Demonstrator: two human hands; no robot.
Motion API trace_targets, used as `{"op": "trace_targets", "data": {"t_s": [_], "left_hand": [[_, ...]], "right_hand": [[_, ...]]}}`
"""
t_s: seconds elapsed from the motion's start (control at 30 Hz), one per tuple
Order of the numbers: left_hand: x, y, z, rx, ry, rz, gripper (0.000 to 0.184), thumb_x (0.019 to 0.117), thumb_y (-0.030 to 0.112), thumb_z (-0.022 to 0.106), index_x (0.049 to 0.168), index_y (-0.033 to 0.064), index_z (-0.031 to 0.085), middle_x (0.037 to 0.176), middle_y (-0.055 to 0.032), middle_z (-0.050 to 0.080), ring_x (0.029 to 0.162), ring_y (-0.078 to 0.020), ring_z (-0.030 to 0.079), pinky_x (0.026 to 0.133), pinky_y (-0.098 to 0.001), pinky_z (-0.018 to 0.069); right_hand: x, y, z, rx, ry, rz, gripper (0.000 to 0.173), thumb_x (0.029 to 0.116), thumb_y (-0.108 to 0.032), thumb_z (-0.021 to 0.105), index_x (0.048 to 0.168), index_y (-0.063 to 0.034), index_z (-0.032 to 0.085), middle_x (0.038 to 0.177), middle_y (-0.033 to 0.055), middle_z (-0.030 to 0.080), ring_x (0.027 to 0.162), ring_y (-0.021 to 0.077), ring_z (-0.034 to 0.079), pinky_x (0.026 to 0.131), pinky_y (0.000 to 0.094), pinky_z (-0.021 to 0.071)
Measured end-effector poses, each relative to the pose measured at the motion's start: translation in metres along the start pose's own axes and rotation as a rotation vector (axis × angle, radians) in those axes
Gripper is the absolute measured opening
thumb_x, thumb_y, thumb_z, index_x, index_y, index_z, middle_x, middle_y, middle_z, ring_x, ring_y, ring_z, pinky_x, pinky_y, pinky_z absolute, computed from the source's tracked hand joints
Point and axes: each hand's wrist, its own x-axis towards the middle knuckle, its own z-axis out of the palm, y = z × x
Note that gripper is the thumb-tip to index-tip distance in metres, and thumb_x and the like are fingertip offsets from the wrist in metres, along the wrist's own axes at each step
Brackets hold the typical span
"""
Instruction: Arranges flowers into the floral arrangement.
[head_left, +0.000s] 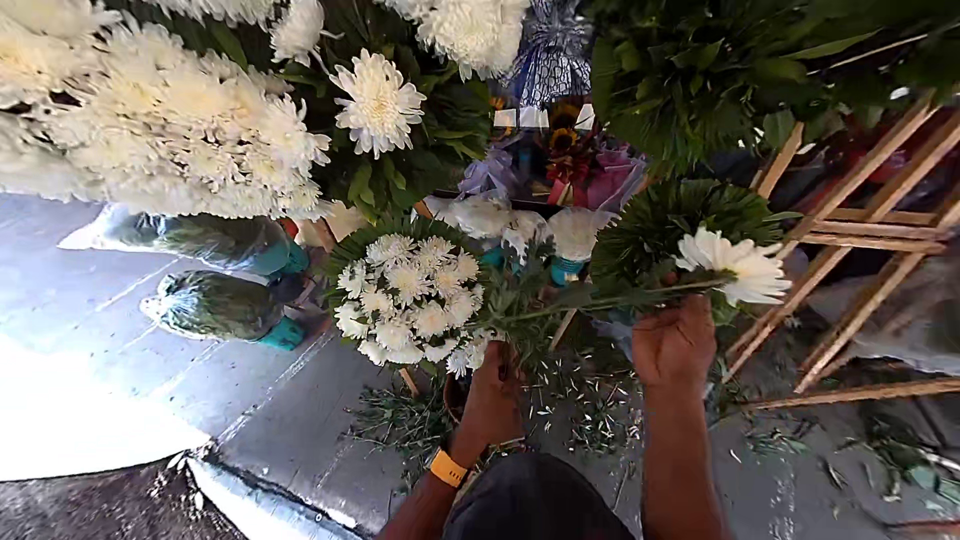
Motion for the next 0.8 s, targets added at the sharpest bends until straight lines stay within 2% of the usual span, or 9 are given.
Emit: {"op": "trace_targets", "data": {"t_s": [0.07,0.13,0.23,0.27,0.4,0.53,0.63,0.7,0.8], "left_hand": [[0.007,0.017,-0.008,-0.026,-0.032,0.052,0.019,0.0996,0.01,0.053,0.113,0.0004,0.062,0.091,-0.0058,0.065,0.071,-0.014,0.061,0.064,-0.0329,0.0543],[0.011,0.032,-0.018,-0.121,-0.095,0.057,0.023,0.1006,0.022,0.057,0.115,0.0045,0.062,0.088,-0.002,0.061,0.059,-0.0095,0.054,0.053,-0.0281,0.0503],[0.007,0.045,-0.026,-0.272,-0.114,0.112,0.051,0.0968,0.054,0.062,0.117,0.0065,0.064,0.075,0.0065,0.06,0.06,-0.0039,0.055,0.059,-0.0236,0.0522],[0.005,0.048,-0.027,-0.327,-0.112,0.149,0.054,0.097,0.058,0.06,0.117,0.0071,0.063,0.073,0.0086,0.058,0.062,-0.0022,0.055,0.061,-0.0217,0.0515],[-0.001,0.06,-0.029,-0.37,-0.07,0.19,0.045,0.1051,0.045,0.051,0.125,0.0052,0.059,0.09,0.0046,0.065,0.067,-0.0017,0.057,0.062,-0.0196,0.0518],[-0.006,0.054,-0.026,-0.334,-0.027,0.191,0.057,0.1037,0.051,0.051,0.13,0.0004,0.057,0.104,-0.0001,0.068,0.071,-0.002,0.057,0.066,-0.0204,0.0514],[-0.018,0.048,-0.027,-0.323,-0.023,0.134,0.049,0.1037,0.05,0.05,0.116,0.0029,0.06,0.092,0.0021,0.063,0.066,-0.0033,0.054,0.059,-0.0213,0.0497],[-0.031,0.042,-0.031,-0.329,-0.056,0.105,0.051,0.1022,0.057,0.05,0.109,0.0074,0.062,0.084,0.0051,0.06,0.061,-0.0026,0.052,0.054,-0.0208,0.0482],[-0.063,0.026,-0.048,-0.373,-0.058,0.045,0.048,0.0987,0.064,0.051,0.101,0.0177,0.066,0.076,0.011,0.061,0.058,0.0017,0.051,0.053,-0.0161,0.0454]], "right_hand": [[-0.011,0.017,0.009,0.034,-0.037,0.096,0.026,0.1124,-0.025,0.031,0.121,-0.0216,0.055,0.106,-0.0043,0.069,0.095,0.0096,0.069,0.083,0.0301,0.0599],[-0.019,0.027,0.019,0.085,-0.083,0.167,0.024,0.1118,-0.023,0.036,0.121,-0.0198,0.058,0.107,-0.0009,0.07,0.096,0.0127,0.07,0.085,0.0321,0.0607],[-0.029,0.037,0.029,0.1,-0.144,0.242,0.023,0.1116,-0.021,0.037,0.121,-0.0167,0.058,0.106,0.0029,0.071,0.095,0.0156,0.071,0.086,0.0342,0.0617],[-0.03,0.039,0.03,0.084,-0.164,0.268,0.024,0.1118,-0.021,0.036,0.12,-0.0167,0.058,0.106,0.0023,0.071,0.095,0.0148,0.071,0.085,0.0335,0.0615],[-0.032,0.045,0.037,0.047,-0.192,0.353,0.026,0.1119,-0.019,0.034,0.122,-0.0184,0.059,0.103,-0.0012,0.07,0.091,0.0102,0.07,0.082,0.0295,0.0616],[-0.035,0.051,0.039,0.055,-0.239,0.412,0.031,0.1109,-0.017,0.032,0.118,-0.0202,0.062,0.105,-0.0024,0.07,0.089,0.0096,0.069,0.077,0.0298,0.0617],[-0.039,0.05,0.042,0.036,-0.215,0.423,0.029,0.1105,-0.013,0.034,0.116,-0.0163,0.062,0.106,0.0003,0.071,0.089,0.0106,0.071,0.076,0.0285,0.0617],[-0.035,0.051,0.043,0.069,-0.163,0.414,0.03,0.1106,-0.012,0.034,0.114,-0.0136,0.064,0.103,0.0024,0.072,0.087,0.0121,0.071,0.075,0.0294,0.0621],[0.005,0.05,0.02,0.165,-0.049,0.241,0.027,0.1118,-0.017,0.028,0.12,-0.0154,0.053,0.103,0.0,0.067,0.094,0.0123,0.068,0.085,0.0334,0.0595]]}}
